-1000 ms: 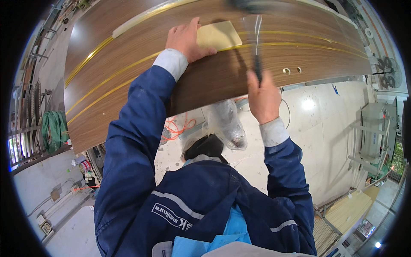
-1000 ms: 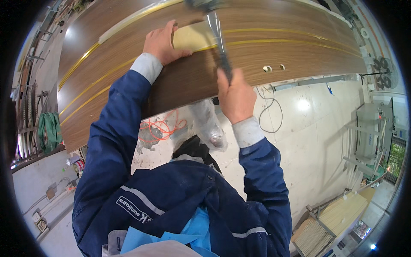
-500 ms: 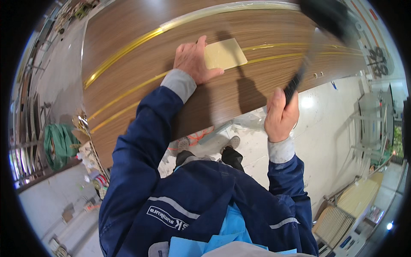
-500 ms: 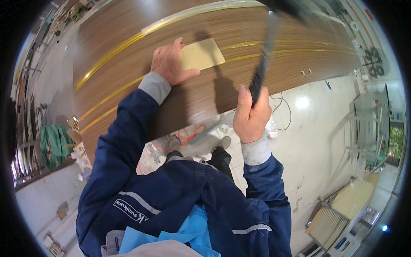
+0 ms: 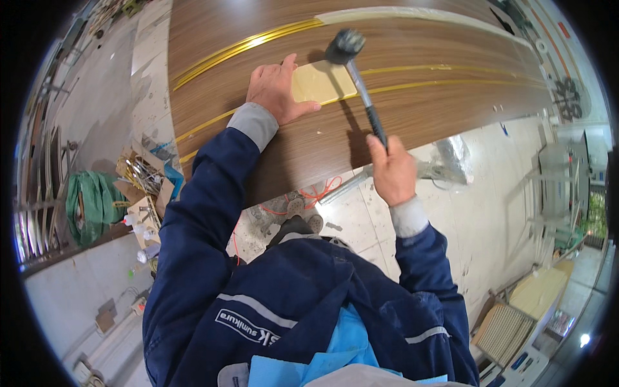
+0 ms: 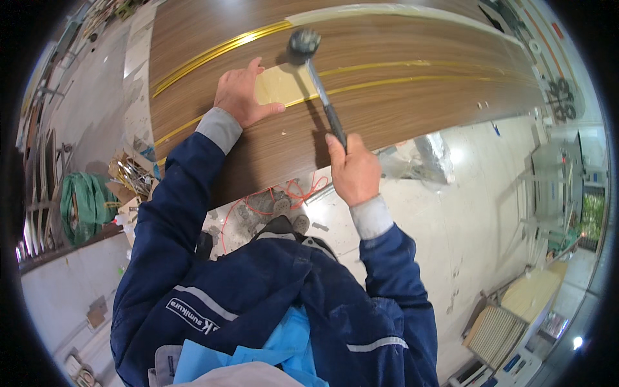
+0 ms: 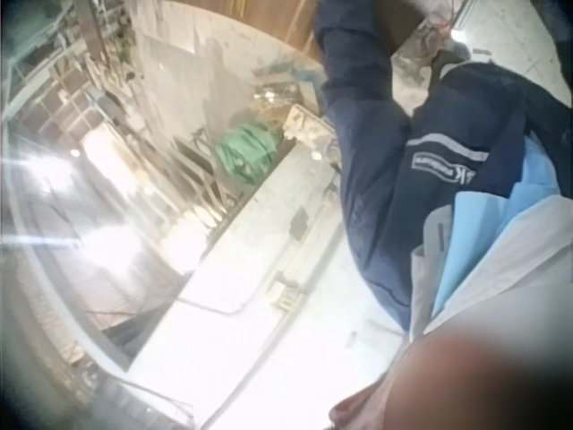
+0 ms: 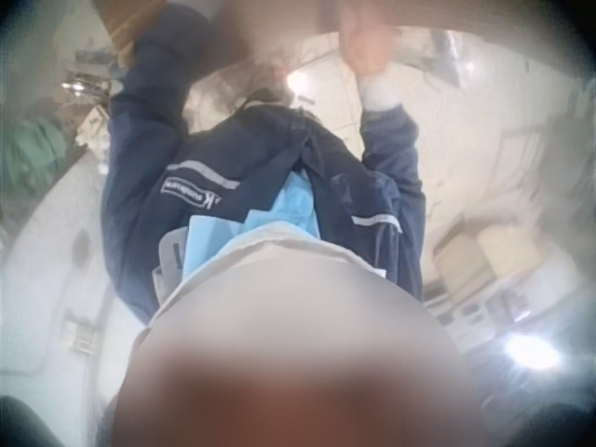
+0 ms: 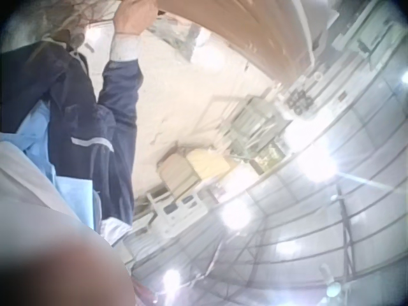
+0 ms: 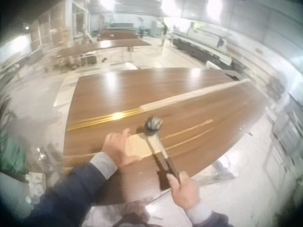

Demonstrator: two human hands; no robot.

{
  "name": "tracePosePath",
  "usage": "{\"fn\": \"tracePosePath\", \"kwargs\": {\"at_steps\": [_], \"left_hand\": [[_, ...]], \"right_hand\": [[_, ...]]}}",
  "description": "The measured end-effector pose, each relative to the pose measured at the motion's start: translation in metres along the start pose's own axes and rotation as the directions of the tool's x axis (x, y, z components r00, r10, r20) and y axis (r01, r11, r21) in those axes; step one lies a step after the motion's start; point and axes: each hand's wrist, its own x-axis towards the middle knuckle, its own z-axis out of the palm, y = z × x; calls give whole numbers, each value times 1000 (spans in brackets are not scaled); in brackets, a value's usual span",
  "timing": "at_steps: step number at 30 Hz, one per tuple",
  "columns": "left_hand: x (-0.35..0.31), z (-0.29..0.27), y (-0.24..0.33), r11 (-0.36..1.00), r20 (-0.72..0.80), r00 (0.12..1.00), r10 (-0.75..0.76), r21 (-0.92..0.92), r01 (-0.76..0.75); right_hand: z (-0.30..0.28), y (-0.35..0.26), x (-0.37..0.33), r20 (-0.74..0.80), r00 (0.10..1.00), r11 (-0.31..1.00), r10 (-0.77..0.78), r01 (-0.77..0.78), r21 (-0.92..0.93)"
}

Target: The person applies yellow veneer strips to a large wooden board. They use a rubber mallet and a small block to press the strips into place, then use shears to trim the excess material. The person works along the length of the board, securing the veneer.

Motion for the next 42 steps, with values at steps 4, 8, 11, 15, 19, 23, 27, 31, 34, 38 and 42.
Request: {"fn": "tracePosePath", "kwargs": {"at_steps": [4,8,11,15,19,23,27,31,34,38,42], "left_hand": [[-31,-20,-22,998,-15,999,-53,37,53],[-63,-41,-48,986,32,991,-133,111,128],[-84,-59,-70,992,39,992,-124,33,123],[-109,-80,-95,987,26,990,-138,87,135],[-129,-104,-120,988,67,987,-147,48,144],[-143,-118,-140,994,98,989,-109,2,109],[-155,-126,-153,992,115,985,-129,8,128],[-163,-137,-159,985,138,977,-165,-35,172],[-162,-139,-161,979,138,976,-170,-86,183],[-167,-140,-165,976,170,969,-181,-86,198],[-171,-145,-176,988,147,978,-149,-16,153]], "right_hand": [[12,-28,-15,-204,973,885,-106,185,426],[29,-50,-14,195,979,963,-61,109,-246],[37,-61,-23,-21,979,974,-205,206,99],[54,-93,-34,52,973,974,-225,224,27],[70,-129,-44,-5,974,973,-224,224,60],[92,-155,-61,-13,984,890,-177,166,424],[106,-168,-72,98,980,972,-176,189,-143],[114,-179,-83,-69,974,890,-215,224,397],[125,-184,-91,214,966,961,-146,190,-202],[135,-185,-100,161,984,996,-74,80,-30],[123,-182,-102,183,983,994,-26,44,-96]]}}
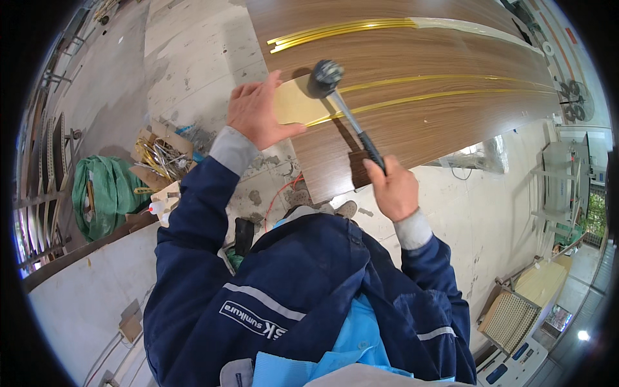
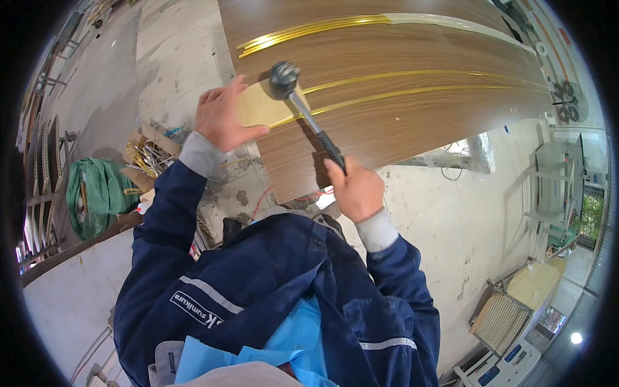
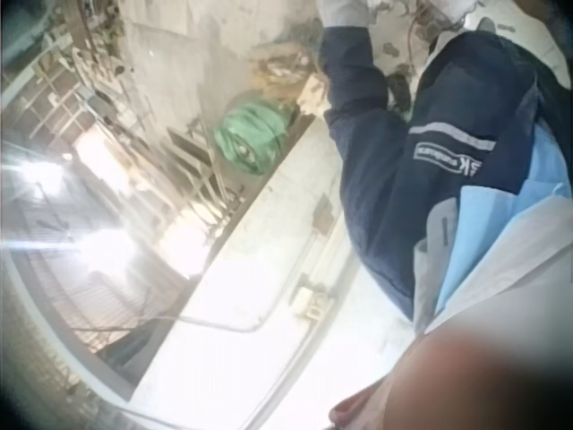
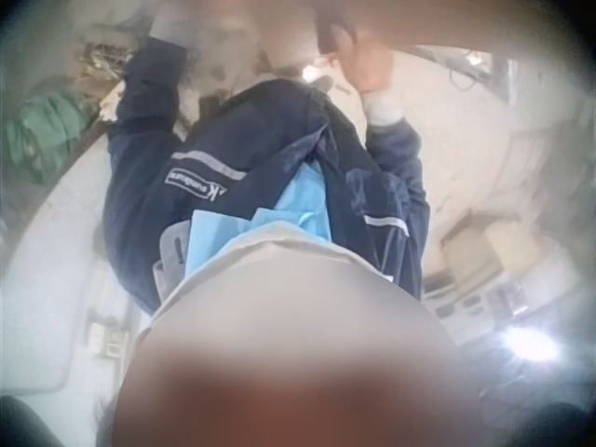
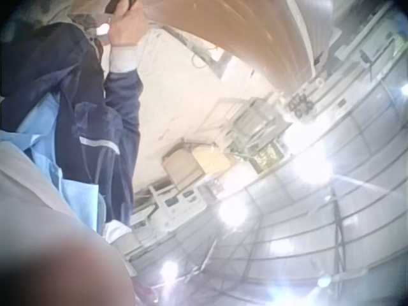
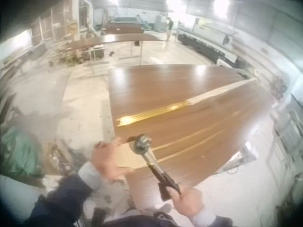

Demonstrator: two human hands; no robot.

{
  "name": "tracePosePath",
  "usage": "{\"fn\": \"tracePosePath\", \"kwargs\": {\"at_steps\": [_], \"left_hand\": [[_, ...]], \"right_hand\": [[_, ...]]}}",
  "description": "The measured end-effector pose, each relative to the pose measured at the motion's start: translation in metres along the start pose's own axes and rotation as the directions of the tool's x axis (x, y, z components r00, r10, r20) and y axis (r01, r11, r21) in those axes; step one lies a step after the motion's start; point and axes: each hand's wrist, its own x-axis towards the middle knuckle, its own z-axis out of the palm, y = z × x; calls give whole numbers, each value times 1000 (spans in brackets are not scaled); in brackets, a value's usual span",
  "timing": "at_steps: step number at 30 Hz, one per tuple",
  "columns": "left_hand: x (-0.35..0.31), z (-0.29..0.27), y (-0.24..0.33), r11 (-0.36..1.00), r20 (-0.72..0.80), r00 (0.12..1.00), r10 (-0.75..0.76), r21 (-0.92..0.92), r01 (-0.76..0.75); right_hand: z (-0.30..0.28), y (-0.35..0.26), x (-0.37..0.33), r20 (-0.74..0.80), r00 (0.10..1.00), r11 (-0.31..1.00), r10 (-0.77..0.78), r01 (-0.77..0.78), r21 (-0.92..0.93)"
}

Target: The person applies yellow veneer strips to a large wooden board. They use a rubber mallet and a small block to press the strips into place, then use shears to trim the excess material. The person works along the length of the board, securing the veneer.

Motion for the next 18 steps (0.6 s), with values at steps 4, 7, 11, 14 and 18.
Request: {"fn": "tracePosePath", "kwargs": {"at_steps": [4,7,11,14,18], "left_hand": [[39,4,-2,998,-37,999,19,-66,-22],[75,21,0,978,-339,936,-92,-207,21],[52,41,-18,634,-467,678,-568,-773,-1],[6,67,-21,-152,389,811,-436,-921,360],[-13,94,-21,-61,373,859,-351,-925,376]], "right_hand": [[-30,-6,-13,-156,982,891,103,-22,453],[-49,-19,-23,-341,924,695,175,129,707],[-65,-33,-26,-419,888,549,188,259,795],[-62,-42,-28,-430,896,649,111,262,714],[-38,-51,-33,-395,919,715,-8,281,640]]}}
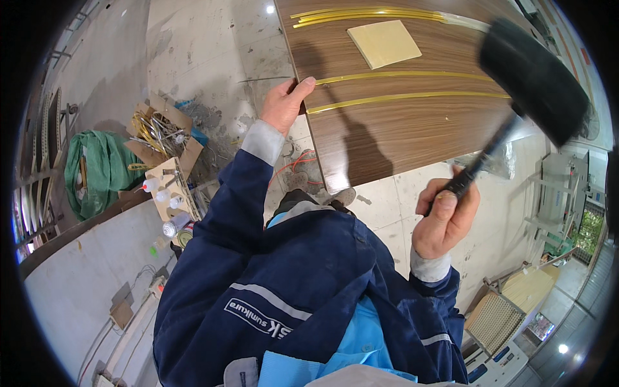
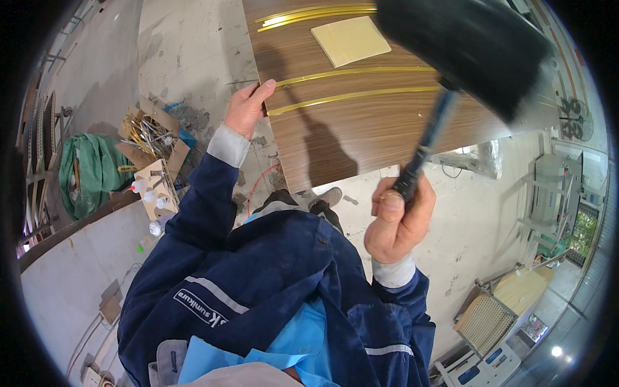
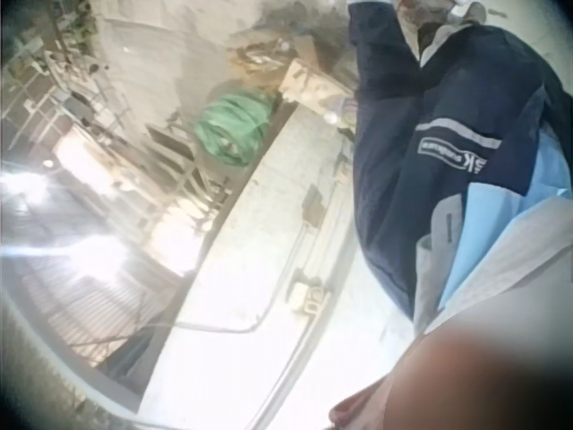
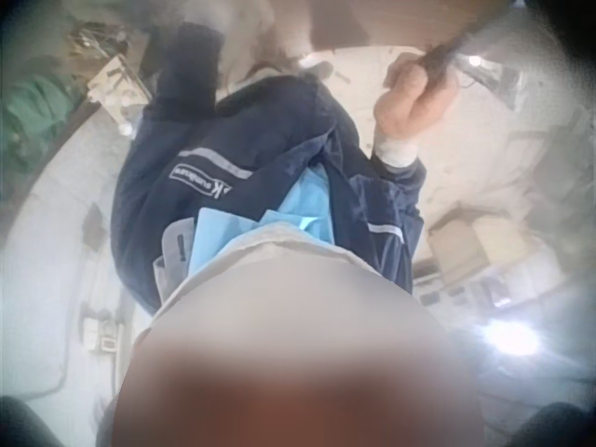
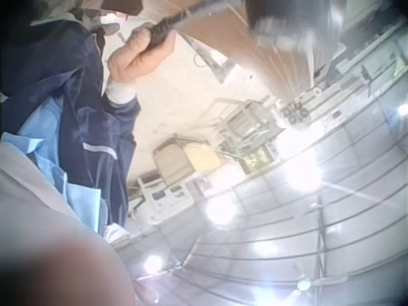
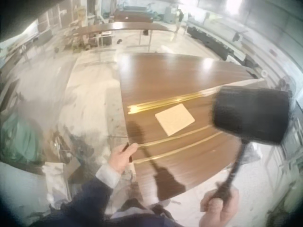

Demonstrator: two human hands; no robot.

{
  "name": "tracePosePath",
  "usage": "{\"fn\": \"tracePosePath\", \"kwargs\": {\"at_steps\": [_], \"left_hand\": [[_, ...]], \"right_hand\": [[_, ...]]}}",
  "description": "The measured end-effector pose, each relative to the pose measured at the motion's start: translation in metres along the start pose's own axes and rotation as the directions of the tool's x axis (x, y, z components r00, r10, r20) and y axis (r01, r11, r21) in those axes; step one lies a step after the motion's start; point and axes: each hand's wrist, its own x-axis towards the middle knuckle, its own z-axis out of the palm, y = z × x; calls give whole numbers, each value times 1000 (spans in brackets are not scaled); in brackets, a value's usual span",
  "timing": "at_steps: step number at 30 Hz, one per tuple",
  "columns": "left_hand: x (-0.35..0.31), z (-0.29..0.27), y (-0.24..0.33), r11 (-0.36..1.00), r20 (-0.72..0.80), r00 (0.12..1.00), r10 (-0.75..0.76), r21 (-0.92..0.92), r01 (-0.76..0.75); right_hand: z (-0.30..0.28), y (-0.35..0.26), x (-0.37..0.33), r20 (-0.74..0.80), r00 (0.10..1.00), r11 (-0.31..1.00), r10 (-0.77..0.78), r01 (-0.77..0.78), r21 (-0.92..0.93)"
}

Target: The person applies yellow veneer strips to a large wooden board. They use a rubber mallet and a small block to press the strips into place, then use shears to trim the excess material. The person works along the length of the board, securing the veneer.

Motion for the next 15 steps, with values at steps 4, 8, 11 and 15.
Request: {"fn": "tracePosePath", "kwargs": {"at_steps": [4,8,11,15], "left_hand": [[3,-4,1,990,73,997,-16,-141,26],[0,-7,7,987,160,987,7,-161,19],[0,-6,6,989,116,993,-26,-138,42],[2,-8,2,984,131,991,-22,-174,45]], "right_hand": [[23,31,-2,185,983,924,-9,79,-375],[38,58,1,327,938,825,119,90,-558],[41,61,2,337,918,776,209,54,-629],[43,55,2,304,931,810,205,13,-586]]}}
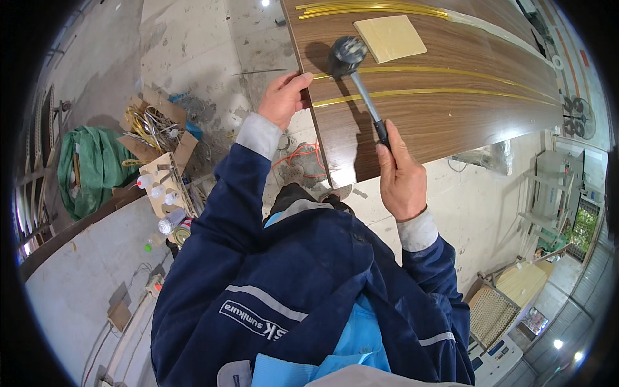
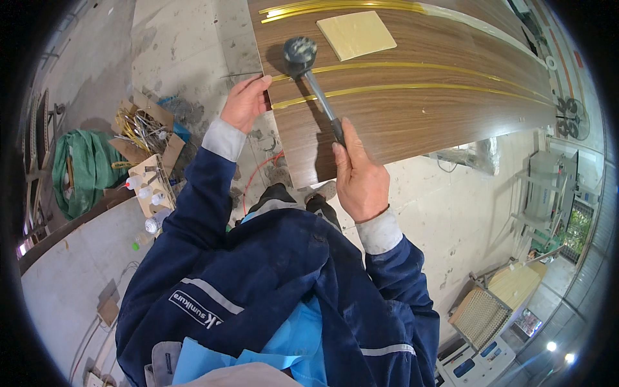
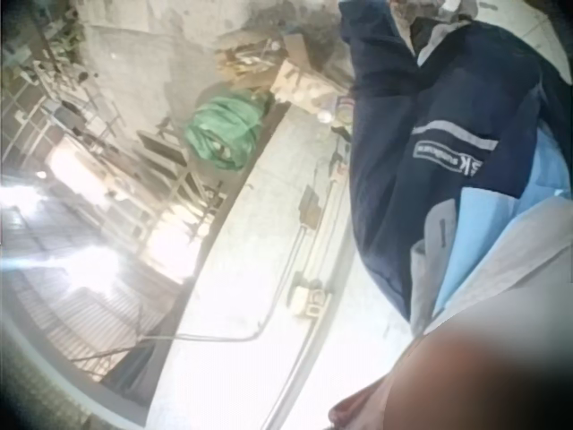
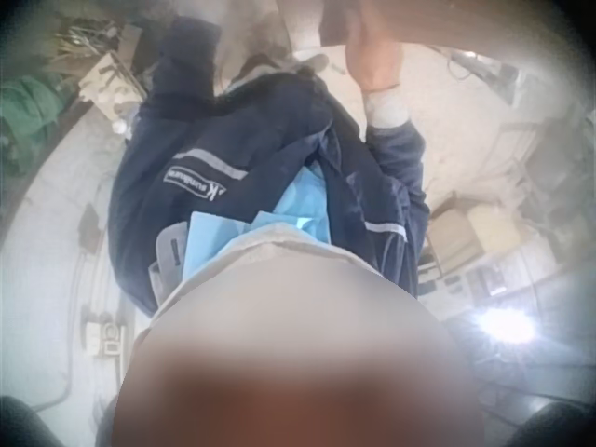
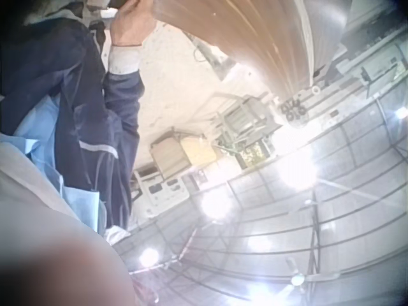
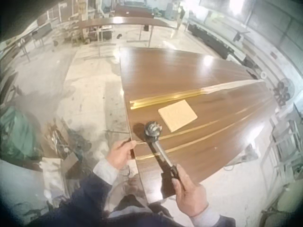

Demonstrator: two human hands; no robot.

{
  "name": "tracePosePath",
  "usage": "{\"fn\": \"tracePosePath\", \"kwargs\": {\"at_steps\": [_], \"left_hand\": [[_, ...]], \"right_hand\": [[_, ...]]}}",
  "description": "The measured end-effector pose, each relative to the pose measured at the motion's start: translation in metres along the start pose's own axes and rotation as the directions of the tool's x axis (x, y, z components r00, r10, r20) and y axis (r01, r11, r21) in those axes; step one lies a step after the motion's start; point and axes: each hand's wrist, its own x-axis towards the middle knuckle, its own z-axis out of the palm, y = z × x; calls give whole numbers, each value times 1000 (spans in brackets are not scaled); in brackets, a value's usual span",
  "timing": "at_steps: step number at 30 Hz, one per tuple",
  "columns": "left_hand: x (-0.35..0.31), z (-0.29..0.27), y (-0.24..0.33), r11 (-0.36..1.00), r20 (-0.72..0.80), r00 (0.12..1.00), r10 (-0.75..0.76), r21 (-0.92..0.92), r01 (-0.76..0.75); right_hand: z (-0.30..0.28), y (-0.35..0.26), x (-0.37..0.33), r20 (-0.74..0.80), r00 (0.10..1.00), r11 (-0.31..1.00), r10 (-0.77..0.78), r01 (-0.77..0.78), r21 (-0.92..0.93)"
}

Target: The person applies yellow veneer strips to a large wooden board. They use a rubber mallet and a small block to press the strips into place, then use shears to trim the excess material. The person works along the length of the board, securing the veneer.

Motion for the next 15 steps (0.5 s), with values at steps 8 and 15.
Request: {"fn": "tracePosePath", "kwargs": {"at_steps": [8,15], "left_hand": [[-17,3,1,913,74,997,-31,-404,59],[-42,16,-15,995,11,998,-55,86,53]], "right_hand": [[-7,1,0,61,996,998,58,-59,2],[-33,-10,-42,-61,977,954,203,-184,238]]}}
